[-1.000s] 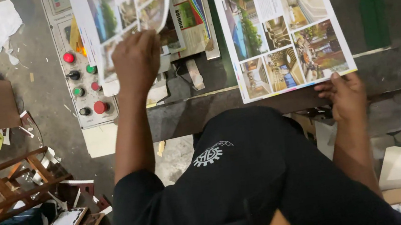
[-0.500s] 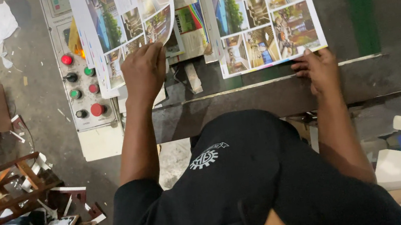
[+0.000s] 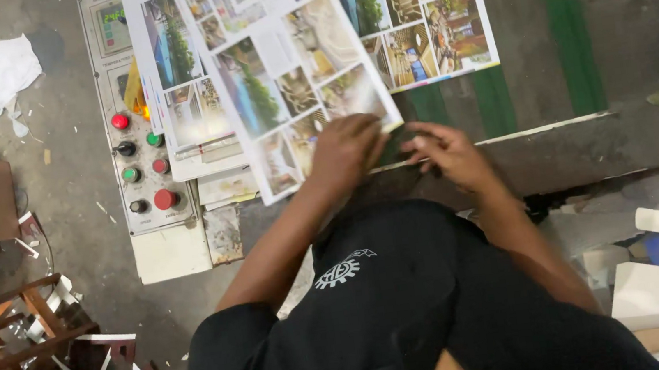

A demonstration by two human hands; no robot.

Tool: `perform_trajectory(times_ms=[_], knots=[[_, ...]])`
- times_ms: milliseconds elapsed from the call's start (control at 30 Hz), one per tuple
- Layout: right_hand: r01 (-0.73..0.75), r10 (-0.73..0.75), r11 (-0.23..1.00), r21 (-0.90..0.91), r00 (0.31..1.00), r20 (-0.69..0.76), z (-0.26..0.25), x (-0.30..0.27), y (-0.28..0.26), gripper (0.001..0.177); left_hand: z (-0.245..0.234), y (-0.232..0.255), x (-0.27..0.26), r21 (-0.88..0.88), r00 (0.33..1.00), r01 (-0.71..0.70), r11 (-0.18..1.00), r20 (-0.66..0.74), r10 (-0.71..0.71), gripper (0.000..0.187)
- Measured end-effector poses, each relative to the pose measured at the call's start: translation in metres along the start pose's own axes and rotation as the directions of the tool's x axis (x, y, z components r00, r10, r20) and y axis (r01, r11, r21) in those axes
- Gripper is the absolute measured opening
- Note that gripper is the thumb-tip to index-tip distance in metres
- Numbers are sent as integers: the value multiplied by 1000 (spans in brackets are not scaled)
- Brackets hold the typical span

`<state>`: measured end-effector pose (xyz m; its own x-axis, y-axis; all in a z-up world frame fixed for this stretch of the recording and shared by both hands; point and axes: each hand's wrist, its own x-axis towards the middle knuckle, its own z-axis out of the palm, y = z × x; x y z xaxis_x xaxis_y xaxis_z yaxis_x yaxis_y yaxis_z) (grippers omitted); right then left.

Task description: The person sorts through a stack of printed sheets featuring images of buildings. They pick up sheets from a pile on a table, flip through them, and place them back down, repeating this process throughout the video.

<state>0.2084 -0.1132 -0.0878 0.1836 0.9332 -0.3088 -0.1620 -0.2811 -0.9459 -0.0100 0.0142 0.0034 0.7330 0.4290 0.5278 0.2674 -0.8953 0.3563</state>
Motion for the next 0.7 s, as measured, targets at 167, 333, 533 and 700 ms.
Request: perform_trajectory(times_ms=[167, 333, 533, 700], knots=[[92, -107, 978, 190, 992, 73, 13, 4, 3, 37, 19, 19, 3, -22, 994, -90, 996, 65, 91, 25], [78, -50, 967, 241, 992, -120, -11, -3, 10, 37, 4, -16, 3, -125, 981, 33, 992, 196, -8, 16], [198, -141, 967, 159, 940, -311, -47, -33, 9, 32, -10, -115, -29, 159, 944, 252, 954, 174, -279, 8], [220, -107, 953, 208, 887, -449, -85, -52, 26, 37, -50, -134, -28, 278, 940, 304, 911, 68, -334, 33]])
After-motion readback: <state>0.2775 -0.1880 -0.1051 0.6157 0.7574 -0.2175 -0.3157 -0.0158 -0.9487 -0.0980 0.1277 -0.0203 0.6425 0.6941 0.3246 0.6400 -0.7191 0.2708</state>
